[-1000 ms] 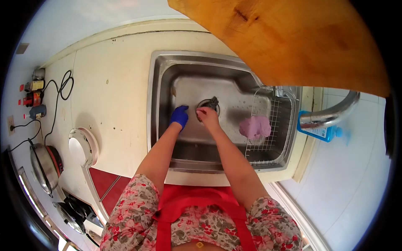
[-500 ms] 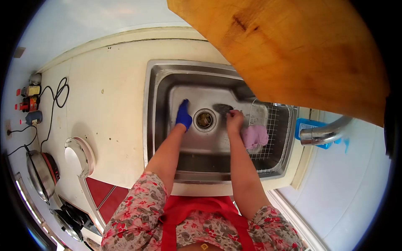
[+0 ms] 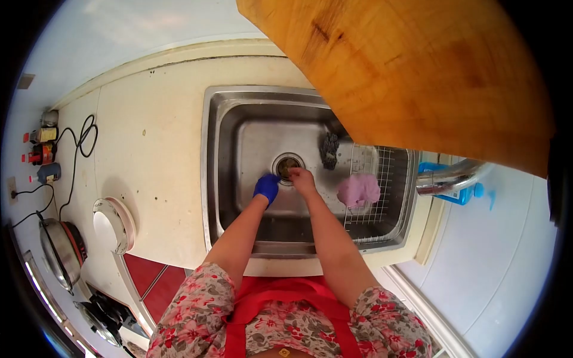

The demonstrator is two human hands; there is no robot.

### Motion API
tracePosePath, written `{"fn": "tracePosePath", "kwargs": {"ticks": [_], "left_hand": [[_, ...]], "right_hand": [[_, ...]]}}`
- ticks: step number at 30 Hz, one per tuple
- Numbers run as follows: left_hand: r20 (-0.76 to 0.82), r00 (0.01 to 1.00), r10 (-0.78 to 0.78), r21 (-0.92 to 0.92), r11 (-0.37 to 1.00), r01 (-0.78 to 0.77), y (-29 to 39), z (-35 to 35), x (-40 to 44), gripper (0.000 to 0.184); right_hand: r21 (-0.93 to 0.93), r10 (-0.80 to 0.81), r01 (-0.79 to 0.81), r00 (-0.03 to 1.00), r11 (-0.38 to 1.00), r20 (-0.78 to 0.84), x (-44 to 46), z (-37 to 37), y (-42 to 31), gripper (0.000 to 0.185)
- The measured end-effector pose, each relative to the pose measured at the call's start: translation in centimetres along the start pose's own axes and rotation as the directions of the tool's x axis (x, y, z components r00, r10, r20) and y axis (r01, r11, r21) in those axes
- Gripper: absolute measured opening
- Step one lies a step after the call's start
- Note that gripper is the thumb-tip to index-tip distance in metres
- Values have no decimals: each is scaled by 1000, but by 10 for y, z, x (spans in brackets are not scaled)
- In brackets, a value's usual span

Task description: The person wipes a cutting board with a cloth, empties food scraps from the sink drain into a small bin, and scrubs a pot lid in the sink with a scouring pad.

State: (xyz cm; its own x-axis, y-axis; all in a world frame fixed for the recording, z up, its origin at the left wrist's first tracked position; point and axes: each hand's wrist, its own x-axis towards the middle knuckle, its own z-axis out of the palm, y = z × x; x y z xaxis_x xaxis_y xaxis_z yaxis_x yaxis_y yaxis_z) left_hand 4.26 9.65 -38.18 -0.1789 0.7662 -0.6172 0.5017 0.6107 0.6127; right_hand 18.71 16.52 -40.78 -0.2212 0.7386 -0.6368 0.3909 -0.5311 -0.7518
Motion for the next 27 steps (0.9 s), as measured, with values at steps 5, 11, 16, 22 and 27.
{"fn": "tracePosePath", "kwargs": {"ticks": [5, 11, 16, 22, 27], "left_hand": [[507, 792, -341, 438, 893, 104, 33, -31, -44, 37], [515, 803, -301, 547, 837, -37, 19, -1, -54, 40], [437, 865, -245, 574, 817, -59, -6, 16, -44, 32], [164, 984, -75, -312, 942, 124, 42, -15, -11, 29], [-213, 964, 159, -212, 956, -205, 37, -2, 3, 29]], "right_hand": [[-588, -464, 60, 681, 806, -567, -21, -33, -47, 23], [-330, -281, 40, 629, 943, -725, -1, -56, -72, 18], [-394, -354, 65, 588, 917, -727, 13, -62, -59, 15], [-434, -376, 59, 611, 899, -696, 6, -63, -76, 12], [-384, -468, 277, 631, 881, -619, -9, -47, -61, 11]]}}
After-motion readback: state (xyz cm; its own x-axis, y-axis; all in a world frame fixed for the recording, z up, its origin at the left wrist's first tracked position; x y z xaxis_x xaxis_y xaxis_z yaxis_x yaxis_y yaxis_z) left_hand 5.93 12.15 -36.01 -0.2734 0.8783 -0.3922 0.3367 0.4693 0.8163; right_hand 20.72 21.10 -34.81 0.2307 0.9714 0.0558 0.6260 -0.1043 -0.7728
